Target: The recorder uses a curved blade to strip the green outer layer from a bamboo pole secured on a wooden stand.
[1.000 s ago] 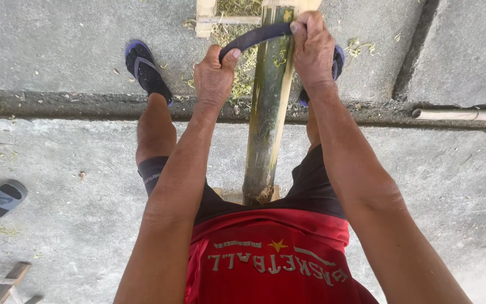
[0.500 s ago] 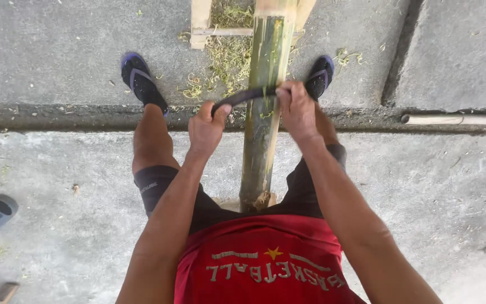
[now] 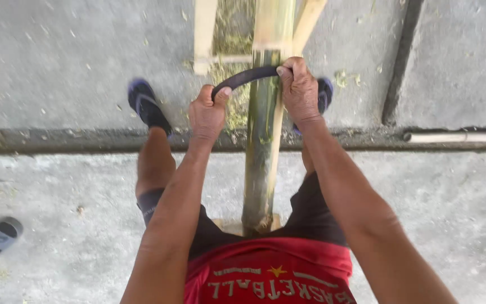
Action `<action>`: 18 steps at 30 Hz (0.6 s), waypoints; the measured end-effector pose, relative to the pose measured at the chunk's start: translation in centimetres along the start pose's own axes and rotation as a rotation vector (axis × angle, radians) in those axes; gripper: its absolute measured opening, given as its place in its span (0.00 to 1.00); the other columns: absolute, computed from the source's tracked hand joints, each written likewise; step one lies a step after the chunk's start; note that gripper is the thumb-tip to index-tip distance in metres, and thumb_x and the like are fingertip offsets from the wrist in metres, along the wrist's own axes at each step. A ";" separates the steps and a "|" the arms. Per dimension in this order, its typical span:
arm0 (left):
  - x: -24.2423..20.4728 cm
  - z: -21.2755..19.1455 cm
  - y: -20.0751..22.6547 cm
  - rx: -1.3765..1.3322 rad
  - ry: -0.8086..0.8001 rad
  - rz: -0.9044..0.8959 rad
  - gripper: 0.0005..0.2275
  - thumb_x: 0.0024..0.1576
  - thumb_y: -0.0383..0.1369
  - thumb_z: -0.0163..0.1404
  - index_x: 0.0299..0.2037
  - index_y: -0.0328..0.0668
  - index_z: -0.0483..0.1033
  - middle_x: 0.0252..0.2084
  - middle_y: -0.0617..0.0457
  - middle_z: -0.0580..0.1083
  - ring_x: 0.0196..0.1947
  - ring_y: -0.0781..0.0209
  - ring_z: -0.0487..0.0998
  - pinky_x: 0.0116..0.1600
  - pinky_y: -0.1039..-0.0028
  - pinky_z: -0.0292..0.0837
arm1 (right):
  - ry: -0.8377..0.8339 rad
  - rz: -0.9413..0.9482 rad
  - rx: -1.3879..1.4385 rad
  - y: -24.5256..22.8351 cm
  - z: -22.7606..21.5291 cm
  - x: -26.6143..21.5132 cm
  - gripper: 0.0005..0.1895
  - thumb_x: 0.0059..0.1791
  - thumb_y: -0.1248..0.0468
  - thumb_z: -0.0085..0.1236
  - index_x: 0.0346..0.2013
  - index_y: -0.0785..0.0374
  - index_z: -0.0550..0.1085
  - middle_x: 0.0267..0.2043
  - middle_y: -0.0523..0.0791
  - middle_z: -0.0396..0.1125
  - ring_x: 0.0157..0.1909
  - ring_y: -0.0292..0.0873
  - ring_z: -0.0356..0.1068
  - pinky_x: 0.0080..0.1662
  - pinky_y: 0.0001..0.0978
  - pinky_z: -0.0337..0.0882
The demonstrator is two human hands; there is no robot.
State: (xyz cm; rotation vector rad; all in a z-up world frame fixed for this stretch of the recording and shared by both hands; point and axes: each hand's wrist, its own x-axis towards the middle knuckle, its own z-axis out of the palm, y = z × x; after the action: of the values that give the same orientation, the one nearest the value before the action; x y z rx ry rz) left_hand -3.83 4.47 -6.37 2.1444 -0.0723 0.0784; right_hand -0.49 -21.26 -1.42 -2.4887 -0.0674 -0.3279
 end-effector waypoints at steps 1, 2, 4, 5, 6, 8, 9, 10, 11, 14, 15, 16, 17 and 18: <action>1.3 -0.5 1.4 -0.002 -0.016 -0.026 0.16 0.66 0.49 0.53 0.36 0.46 0.73 0.24 0.55 0.76 0.25 0.61 0.79 0.32 0.61 0.76 | -0.025 0.017 -0.003 1.6 0.6 -0.3 0.06 0.63 0.61 0.48 0.47 0.61 0.68 0.35 0.46 0.68 0.32 0.42 0.74 0.36 0.39 0.74; 2.6 -0.8 2.5 0.050 -0.053 -0.121 0.17 0.65 0.48 0.53 0.36 0.42 0.72 0.23 0.50 0.74 0.24 0.54 0.76 0.32 0.57 0.72 | -0.154 0.200 -0.004 3.3 1.5 -0.8 0.08 0.63 0.60 0.45 0.46 0.60 0.68 0.32 0.44 0.67 0.29 0.42 0.71 0.32 0.39 0.73; 0.1 -2.1 4.3 0.114 -0.122 -0.268 0.19 0.65 0.48 0.54 0.36 0.38 0.72 0.23 0.45 0.73 0.22 0.47 0.73 0.31 0.53 0.69 | -0.339 0.414 0.000 5.9 2.8 -5.6 0.09 0.63 0.59 0.42 0.44 0.60 0.68 0.29 0.43 0.65 0.27 0.43 0.67 0.28 0.39 0.71; 0.7 -2.5 4.6 0.084 -0.162 -0.309 0.18 0.65 0.48 0.53 0.37 0.38 0.72 0.22 0.44 0.72 0.21 0.47 0.73 0.31 0.52 0.68 | -0.128 0.027 -0.395 7.8 4.2 -4.8 0.08 0.62 0.61 0.40 0.48 0.59 0.68 0.31 0.43 0.67 0.27 0.41 0.68 0.27 0.35 0.71; 1.3 -2.9 5.2 0.055 -0.202 -0.349 0.18 0.65 0.48 0.52 0.37 0.38 0.72 0.22 0.43 0.71 0.21 0.46 0.73 0.32 0.52 0.67 | 0.104 -0.359 -0.779 9.6 5.4 -3.9 0.10 0.61 0.64 0.37 0.53 0.59 0.69 0.33 0.43 0.68 0.28 0.39 0.68 0.27 0.31 0.71; 2.3 -1.6 3.1 0.072 -0.129 -0.252 0.17 0.62 0.48 0.53 0.36 0.41 0.74 0.20 0.47 0.73 0.20 0.51 0.74 0.29 0.55 0.69 | 0.078 -0.203 -0.358 2.9 1.6 0.1 0.05 0.62 0.63 0.43 0.48 0.60 0.67 0.35 0.44 0.69 0.31 0.38 0.70 0.31 0.32 0.75; 0.4 -1.1 2.0 0.098 -0.096 -0.235 0.16 0.59 0.49 0.54 0.36 0.44 0.76 0.19 0.50 0.74 0.18 0.56 0.75 0.27 0.57 0.70 | -0.025 -0.024 0.084 -0.8 -0.3 -0.5 0.06 0.62 0.62 0.48 0.43 0.61 0.64 0.37 0.45 0.69 0.34 0.36 0.73 0.35 0.33 0.79; 1.7 -1.6 3.5 0.101 -0.105 -0.247 0.16 0.59 0.49 0.54 0.36 0.44 0.76 0.19 0.50 0.74 0.18 0.56 0.75 0.27 0.57 0.70 | -0.036 -0.014 0.086 -1.1 -0.6 0.3 0.06 0.62 0.62 0.48 0.43 0.61 0.64 0.37 0.45 0.69 0.34 0.36 0.73 0.35 0.33 0.79; 2.7 -1.9 4.9 0.102 -0.140 -0.306 0.15 0.61 0.49 0.52 0.36 0.45 0.75 0.19 0.52 0.74 0.16 0.58 0.73 0.24 0.59 0.67 | -0.175 0.266 0.080 -1.5 -1.0 0.6 0.05 0.63 0.62 0.43 0.45 0.59 0.65 0.33 0.43 0.68 0.28 0.36 0.69 0.27 0.33 0.75; 2.0 -2.1 4.9 0.108 -0.213 -0.345 0.15 0.65 0.47 0.50 0.36 0.44 0.73 0.19 0.55 0.73 0.14 0.63 0.69 0.19 0.63 0.64 | -0.255 0.453 0.106 -1.9 -1.2 0.1 0.07 0.63 0.62 0.39 0.45 0.58 0.67 0.30 0.43 0.67 0.22 0.35 0.65 0.20 0.31 0.69; 1.5 -2.0 4.2 0.107 -0.244 -0.320 0.15 0.68 0.45 0.49 0.35 0.42 0.73 0.20 0.56 0.71 0.14 0.65 0.66 0.17 0.66 0.62 | -0.186 0.354 0.133 -1.9 -1.1 0.0 0.07 0.63 0.62 0.40 0.44 0.58 0.67 0.30 0.43 0.67 0.21 0.35 0.64 0.19 0.27 0.67; 1.6 -2.4 4.7 0.108 -0.234 -0.311 0.15 0.68 0.45 0.49 0.35 0.42 0.73 0.20 0.56 0.71 0.14 0.65 0.66 0.17 0.66 0.62 | -0.178 0.344 0.134 -1.7 -0.8 -0.4 0.07 0.63 0.62 0.40 0.44 0.58 0.67 0.30 0.43 0.67 0.21 0.35 0.64 0.19 0.27 0.67; 1.3 -2.7 5.3 0.097 -0.191 -0.289 0.16 0.65 0.45 0.51 0.35 0.41 0.73 0.17 0.57 0.70 0.13 0.69 0.66 0.17 0.67 0.61 | -0.026 0.127 0.114 -1.5 -0.7 -1.2 0.09 0.65 0.59 0.42 0.44 0.60 0.65 0.33 0.44 0.68 0.28 0.35 0.67 0.26 0.28 0.70; 1.0 -2.8 5.8 0.087 -0.148 -0.267 0.16 0.62 0.46 0.53 0.35 0.39 0.73 0.15 0.59 0.68 0.13 0.73 0.67 0.17 0.69 0.59 | 0.113 -0.097 0.103 -1.2 -0.6 -2.0 0.13 0.66 0.56 0.45 0.44 0.61 0.63 0.36 0.46 0.68 0.34 0.37 0.70 0.32 0.30 0.73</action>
State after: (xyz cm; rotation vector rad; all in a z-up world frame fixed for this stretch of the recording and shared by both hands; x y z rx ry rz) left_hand -3.35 3.69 0.11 2.2250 0.1336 -0.2374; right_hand -2.69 -20.56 -0.77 -2.3653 -0.1550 -0.4934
